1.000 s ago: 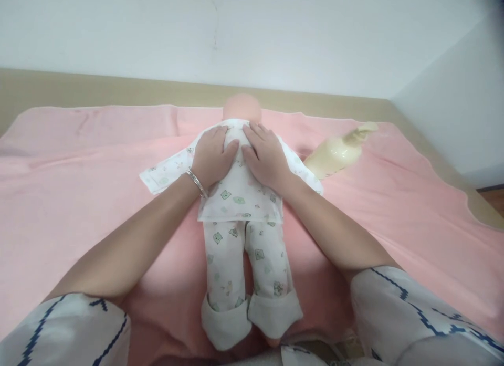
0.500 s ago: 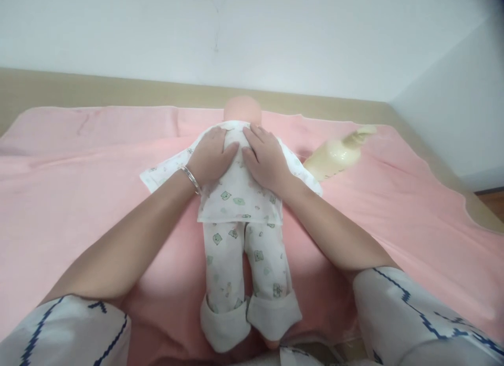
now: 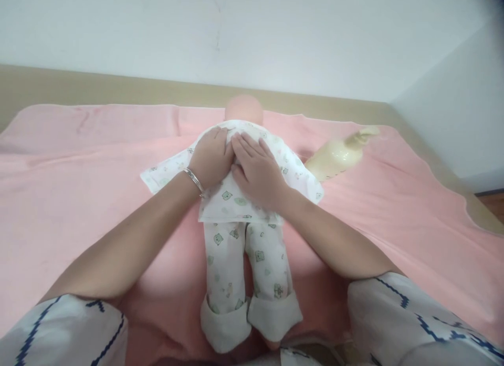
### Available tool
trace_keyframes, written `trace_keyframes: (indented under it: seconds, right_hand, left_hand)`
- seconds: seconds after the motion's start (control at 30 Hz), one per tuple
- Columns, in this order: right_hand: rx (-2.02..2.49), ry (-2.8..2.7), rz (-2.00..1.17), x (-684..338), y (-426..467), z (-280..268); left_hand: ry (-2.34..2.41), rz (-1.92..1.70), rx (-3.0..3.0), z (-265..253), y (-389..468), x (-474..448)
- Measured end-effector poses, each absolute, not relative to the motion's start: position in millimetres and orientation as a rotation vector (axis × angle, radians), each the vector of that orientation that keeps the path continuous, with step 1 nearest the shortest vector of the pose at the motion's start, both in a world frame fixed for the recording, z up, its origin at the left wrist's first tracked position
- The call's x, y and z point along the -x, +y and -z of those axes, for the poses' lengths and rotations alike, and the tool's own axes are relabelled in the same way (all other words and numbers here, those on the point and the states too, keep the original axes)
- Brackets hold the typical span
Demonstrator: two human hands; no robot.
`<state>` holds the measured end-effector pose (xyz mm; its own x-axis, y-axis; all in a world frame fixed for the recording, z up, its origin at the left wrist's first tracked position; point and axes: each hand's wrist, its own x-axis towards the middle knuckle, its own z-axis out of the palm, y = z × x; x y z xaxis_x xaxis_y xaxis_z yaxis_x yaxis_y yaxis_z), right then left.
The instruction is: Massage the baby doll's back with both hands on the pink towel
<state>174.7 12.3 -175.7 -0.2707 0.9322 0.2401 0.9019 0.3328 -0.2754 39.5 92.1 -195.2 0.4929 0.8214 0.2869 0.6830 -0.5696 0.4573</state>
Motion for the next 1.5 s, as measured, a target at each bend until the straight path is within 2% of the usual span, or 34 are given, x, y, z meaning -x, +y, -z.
trace_keyframes:
  seconds: [0.13, 0.27, 0.47, 0.63, 0.87, 1.1, 1.4, 1.5]
  right_hand:
    - [1.658, -2.192, -0.160, -197, 39, 178]
    - [1.705, -2.142, -0.149, -210, 51, 184]
    - [1.804, -2.111, -0.130, -203, 45, 179]
    - [1.818, -2.111, -0.051, -180, 18, 177]
    - [1.710, -2.226, -0.095, -174, 10, 177]
    - [1.826, -2.081, -0.193, -204, 45, 180]
    - [1.775, -2.014, -0.277, -204, 37, 169]
    - [1.705, -1.947, -0.183, -201, 29, 164]
  left_hand:
    - [1.551, -0.765, -2.395, 187, 59, -54]
    - [1.408, -0.702, -2.467, 184, 41, -65]
    - [1.379, -0.634, -2.359, 187, 72, -54]
    - [1.384, -0.720, -2.315, 195, 96, -44]
    - [1.359, -0.831, -2.312, 203, 96, -44]
    - [1.371, -0.935, -2.249, 206, 94, -44]
    - [1.444, -1.145, -2.086, 213, 86, -42]
    - [1.434, -1.149, -2.097, 215, 86, -41]
